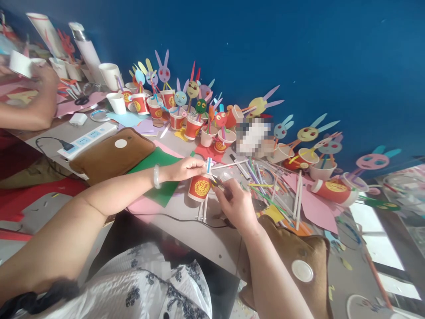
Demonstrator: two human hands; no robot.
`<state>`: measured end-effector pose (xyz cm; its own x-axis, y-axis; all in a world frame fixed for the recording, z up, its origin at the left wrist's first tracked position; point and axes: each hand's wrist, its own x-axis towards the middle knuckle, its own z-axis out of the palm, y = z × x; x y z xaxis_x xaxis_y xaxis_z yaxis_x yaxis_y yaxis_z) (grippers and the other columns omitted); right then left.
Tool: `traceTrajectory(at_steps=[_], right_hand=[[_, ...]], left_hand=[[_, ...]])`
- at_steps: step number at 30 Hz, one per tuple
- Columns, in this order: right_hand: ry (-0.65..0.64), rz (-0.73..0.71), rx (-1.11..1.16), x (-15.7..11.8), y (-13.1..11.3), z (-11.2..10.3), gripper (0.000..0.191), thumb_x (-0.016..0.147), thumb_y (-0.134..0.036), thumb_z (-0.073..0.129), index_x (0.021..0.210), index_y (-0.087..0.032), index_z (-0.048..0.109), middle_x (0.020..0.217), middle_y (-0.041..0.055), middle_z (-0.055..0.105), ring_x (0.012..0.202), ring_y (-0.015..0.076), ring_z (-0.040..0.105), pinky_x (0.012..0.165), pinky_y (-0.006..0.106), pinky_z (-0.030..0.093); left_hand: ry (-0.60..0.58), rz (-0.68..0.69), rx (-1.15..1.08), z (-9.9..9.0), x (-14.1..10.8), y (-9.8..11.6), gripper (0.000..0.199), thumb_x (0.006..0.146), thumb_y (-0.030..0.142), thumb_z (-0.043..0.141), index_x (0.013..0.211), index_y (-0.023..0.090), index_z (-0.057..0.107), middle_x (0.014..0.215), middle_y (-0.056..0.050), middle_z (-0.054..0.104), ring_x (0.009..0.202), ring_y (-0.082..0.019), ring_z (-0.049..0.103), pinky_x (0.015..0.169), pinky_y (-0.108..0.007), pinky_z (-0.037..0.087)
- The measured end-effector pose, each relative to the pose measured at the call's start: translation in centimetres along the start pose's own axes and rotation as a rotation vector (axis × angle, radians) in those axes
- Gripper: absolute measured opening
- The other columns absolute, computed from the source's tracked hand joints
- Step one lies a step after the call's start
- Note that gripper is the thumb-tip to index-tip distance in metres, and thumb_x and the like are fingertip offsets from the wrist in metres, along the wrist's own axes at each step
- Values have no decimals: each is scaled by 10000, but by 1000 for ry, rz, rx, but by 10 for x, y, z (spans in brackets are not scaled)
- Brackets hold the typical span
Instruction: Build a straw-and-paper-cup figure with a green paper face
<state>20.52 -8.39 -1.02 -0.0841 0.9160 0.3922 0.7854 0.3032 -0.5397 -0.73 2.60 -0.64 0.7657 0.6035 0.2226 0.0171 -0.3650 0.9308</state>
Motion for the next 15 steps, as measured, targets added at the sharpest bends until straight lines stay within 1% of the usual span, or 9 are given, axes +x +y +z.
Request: traceTrajectory(at_steps=[3, 6, 9, 12, 15], right_hand=[[6, -9, -11, 0, 1, 1, 276, 907, -464, 631, 817, -221, 536, 556, -44, 569, 456, 104, 477, 471, 222, 388], [33, -34, -45, -1, 2, 3, 279, 916, -466, 624, 818, -218, 540, 545, -47, 560, 435, 97, 460, 453, 214, 370], [68, -83, -122, -2, 4, 5, 273, 930, -468, 610, 853, -209, 568, 571, -25, 602, 446, 108, 519, 471, 214, 391], [114, -119, -209, -4, 6, 6, 264, 931, -460, 605, 881, -201, 589, 592, -2, 632, 474, 134, 578, 492, 226, 406], [89, -58, -152, -5, 4, 6, 262, 927, -458, 612, 863, -208, 566, 578, -21, 605, 463, 122, 542, 492, 226, 400]], left_hand=[[12, -18, 12, 1, 0, 0, 441, 915, 483, 590, 642, 175, 434, 636, 37, 406, 637, -104, 375, 631, -265, 321], [20, -1, 7, 1, 1, -1, 421, 923, 455, 589, 647, 174, 443, 641, 34, 417, 640, -105, 382, 638, -267, 332], [10, 29, -2, 1, 1, -3, 405, 929, 446, 573, 659, 175, 443, 653, 32, 418, 643, -107, 385, 639, -267, 339], [22, 31, -3, 2, 0, -3, 406, 927, 454, 567, 664, 178, 429, 664, 30, 413, 652, -109, 386, 635, -263, 331], [66, 18, 19, 7, -2, -2, 396, 937, 454, 544, 678, 180, 424, 673, 27, 416, 656, -110, 386, 626, -257, 324]])
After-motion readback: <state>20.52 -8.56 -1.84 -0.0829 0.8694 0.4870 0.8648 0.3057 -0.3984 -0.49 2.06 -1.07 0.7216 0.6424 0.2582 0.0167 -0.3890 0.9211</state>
